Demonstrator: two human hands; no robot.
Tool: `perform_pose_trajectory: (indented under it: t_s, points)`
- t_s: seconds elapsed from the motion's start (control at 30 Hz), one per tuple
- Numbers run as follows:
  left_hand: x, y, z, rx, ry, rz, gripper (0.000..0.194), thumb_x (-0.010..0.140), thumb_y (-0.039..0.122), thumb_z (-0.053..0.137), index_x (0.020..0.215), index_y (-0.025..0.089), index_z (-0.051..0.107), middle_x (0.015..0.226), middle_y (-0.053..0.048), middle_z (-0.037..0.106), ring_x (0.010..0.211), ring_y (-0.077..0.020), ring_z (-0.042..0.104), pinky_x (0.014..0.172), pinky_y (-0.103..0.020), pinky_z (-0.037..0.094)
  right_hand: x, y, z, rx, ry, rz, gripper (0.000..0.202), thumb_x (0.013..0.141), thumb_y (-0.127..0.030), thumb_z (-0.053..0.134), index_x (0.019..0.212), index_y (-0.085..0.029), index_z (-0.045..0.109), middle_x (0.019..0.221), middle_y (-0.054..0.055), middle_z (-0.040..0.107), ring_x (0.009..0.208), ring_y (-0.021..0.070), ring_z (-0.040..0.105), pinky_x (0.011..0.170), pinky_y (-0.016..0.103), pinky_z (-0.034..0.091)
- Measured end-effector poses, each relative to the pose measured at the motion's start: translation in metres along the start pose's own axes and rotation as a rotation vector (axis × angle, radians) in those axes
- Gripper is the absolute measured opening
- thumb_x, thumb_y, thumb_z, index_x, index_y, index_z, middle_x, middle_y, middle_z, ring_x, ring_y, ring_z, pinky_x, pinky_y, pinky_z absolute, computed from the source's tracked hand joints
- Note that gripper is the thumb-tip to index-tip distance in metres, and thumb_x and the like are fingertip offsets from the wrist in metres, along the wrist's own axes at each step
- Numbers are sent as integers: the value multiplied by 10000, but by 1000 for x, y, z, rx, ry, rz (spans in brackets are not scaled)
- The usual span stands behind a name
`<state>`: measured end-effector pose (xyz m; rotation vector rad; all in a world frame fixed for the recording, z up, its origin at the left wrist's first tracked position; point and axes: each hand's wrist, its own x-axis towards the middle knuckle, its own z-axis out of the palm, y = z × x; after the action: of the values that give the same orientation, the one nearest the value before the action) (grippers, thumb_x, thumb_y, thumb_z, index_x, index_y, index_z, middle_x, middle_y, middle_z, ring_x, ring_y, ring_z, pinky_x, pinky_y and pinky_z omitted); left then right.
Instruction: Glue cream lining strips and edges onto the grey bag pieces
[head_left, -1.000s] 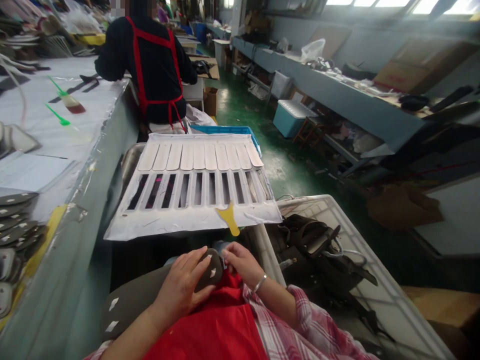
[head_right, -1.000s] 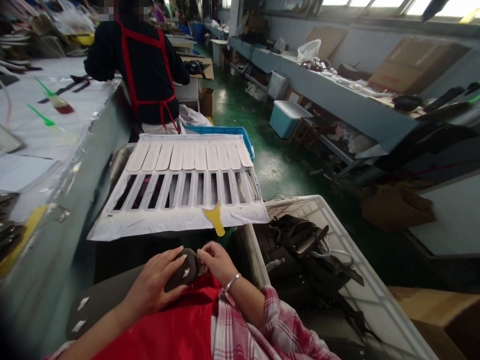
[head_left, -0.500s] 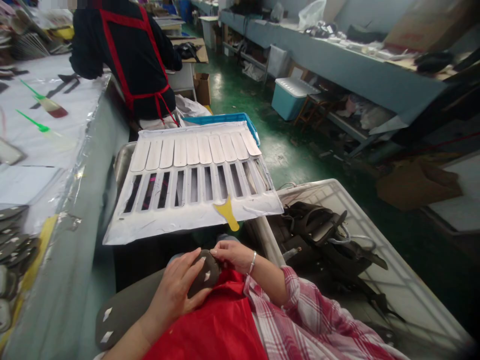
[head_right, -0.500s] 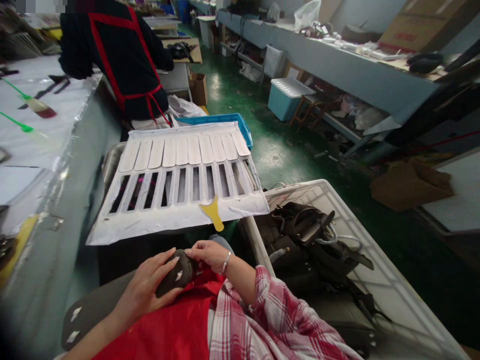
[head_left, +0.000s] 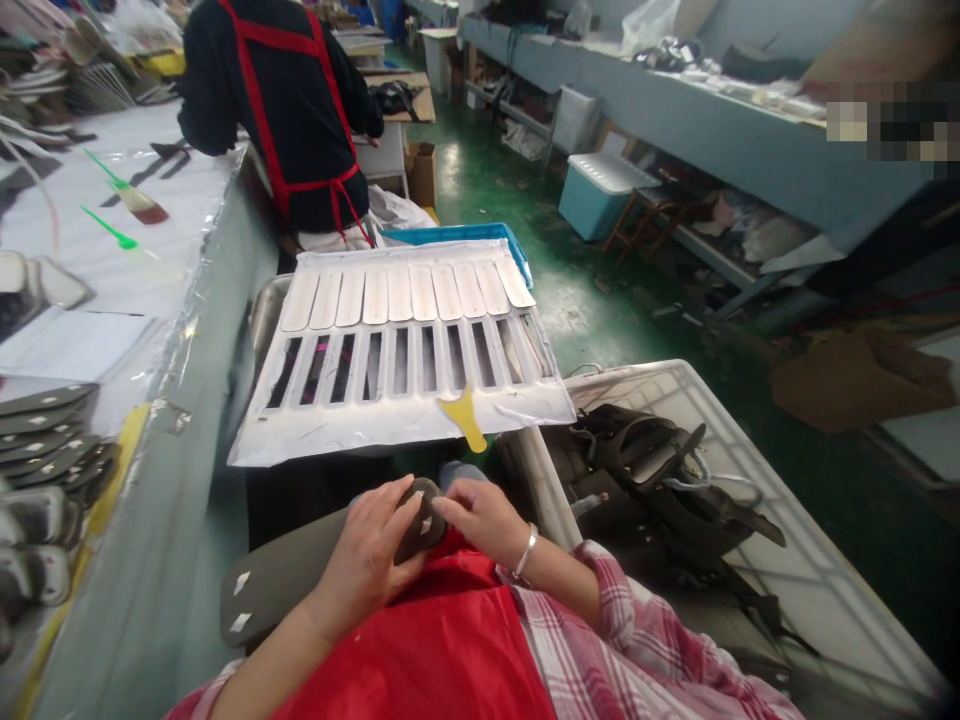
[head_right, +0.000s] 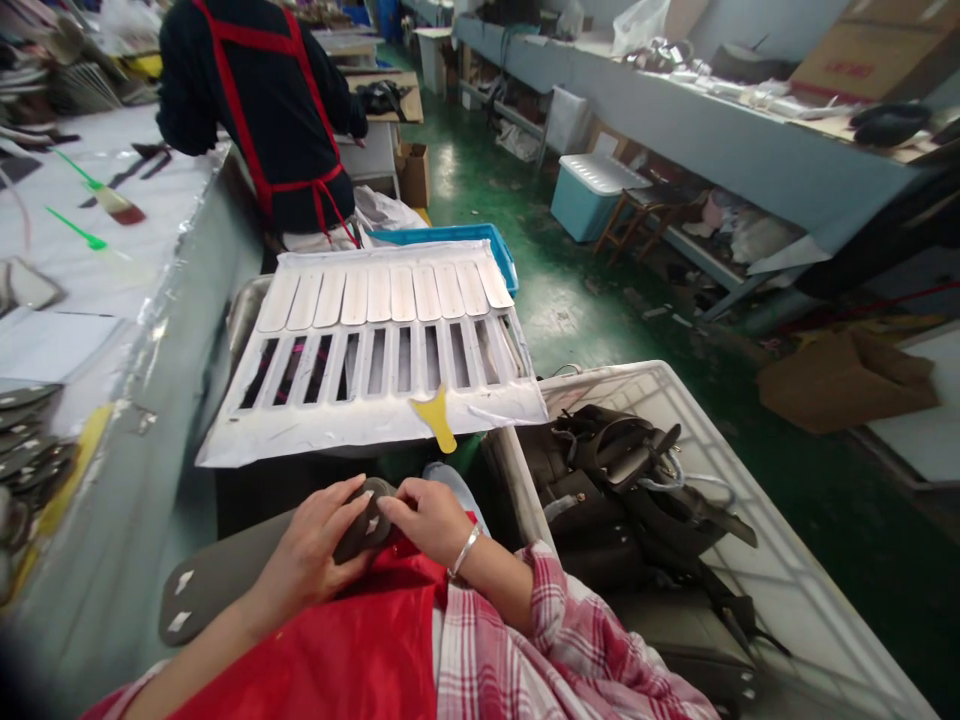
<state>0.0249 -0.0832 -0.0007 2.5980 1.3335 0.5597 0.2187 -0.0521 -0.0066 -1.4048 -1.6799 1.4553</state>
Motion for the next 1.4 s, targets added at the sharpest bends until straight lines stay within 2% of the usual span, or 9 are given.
perform_pose_trajectory:
  t_s: [0.13, 0.4, 0.7, 0.87, 1.0, 1.17, 1.27, 1.33, 1.4]
  points:
    - [-1, 1, -1, -33, 11, -44, 455, 741, 236, 583, 1174, 180, 458, 1288, -163, 455, 1147, -298, 459, 933, -493, 393, -5, -16, 3, -232, 76, 49, 219, 743, -332, 568, 599, -168, 555, 549, -29, 517, 510, 77, 426, 481, 202, 283]
    - [0, 1, -2, -82, 27, -83, 448, 717, 230, 593, 1144, 178, 468, 1259, -157, 467, 1115, -293, 471, 926, -486, 398, -2, -16, 10, -146, 49, 118, 213, 744, -307, 544, 592, -158, 543, 522, -23, 511, 480, 83, 431, 445, 198, 287]
    - [4, 1, -2, -87, 23, -92, 452, 705, 234, 595, 1135, 166, 478, 1246, -157, 475, 1115, -299, 463, 924, -482, 387, 3, -14, 6, -280, 42, 64, 219, 738, -319, 558, 590, -169, 497, 546, -31, 503, 505, 79, 424, 470, 203, 271]
    - [0, -1, -6, -140, -19, -136, 464, 700, 274, 617, 1133, 177, 482, 1255, -140, 483, 1130, -292, 461, 947, -482, 376, 4, -5, 4, -217, 13, 53, 261, 732, -363, 582, 606, -174, 453, 546, -47, 455, 502, 72, 383, 463, 193, 269]
    - [-2, -3, -7, -154, -29, -96, 544, 687, 267, 635, 1194, 186, 455, 1297, -143, 454, 1170, -291, 434, 967, -479, 361, 5, 1, 5, -157, -21, 22, 270, 743, -366, 577, 606, -173, 445, 535, -52, 448, 499, 70, 388, 468, 189, 282]
    - [-4, 2, -11, -155, -25, -81, 558, 723, 317, 623, 1227, 184, 425, 1364, -141, 387, 1226, -283, 380, 1018, -481, 309, 3, 1, 7, -164, 29, 2, 245, 727, -335, 591, 609, -177, 446, 538, -57, 451, 495, 73, 389, 459, 194, 288]
    - [-22, 1, -27, -163, 84, -190, 501, 762, 348, 590, 1210, 193, 428, 1329, -117, 427, 1217, -256, 393, 1024, -446, 315, 1, -5, 7, -177, 52, -33, 179, 720, -310, 601, 721, -187, 471, 575, -63, 462, 516, 82, 418, 481, 201, 341]
    - [-47, -8, -43, -120, 276, -387, 388, 784, 349, 560, 1132, 198, 478, 1198, -96, 523, 1125, -238, 473, 980, -412, 364, 0, -10, 7, -197, 49, -77, 214, 719, -278, 598, 883, -193, 491, 684, -43, 514, 569, 94, 470, 542, 218, 413]
    - [-80, -20, -59, -77, 460, -668, 305, 784, 380, 548, 1025, 196, 523, 1015, -65, 583, 956, -217, 551, 877, -369, 430, -2, -15, 8, -265, 53, -124, 354, 719, -243, 585, 1052, -198, 475, 872, 8, 558, 685, 118, 533, 660, 261, 471]
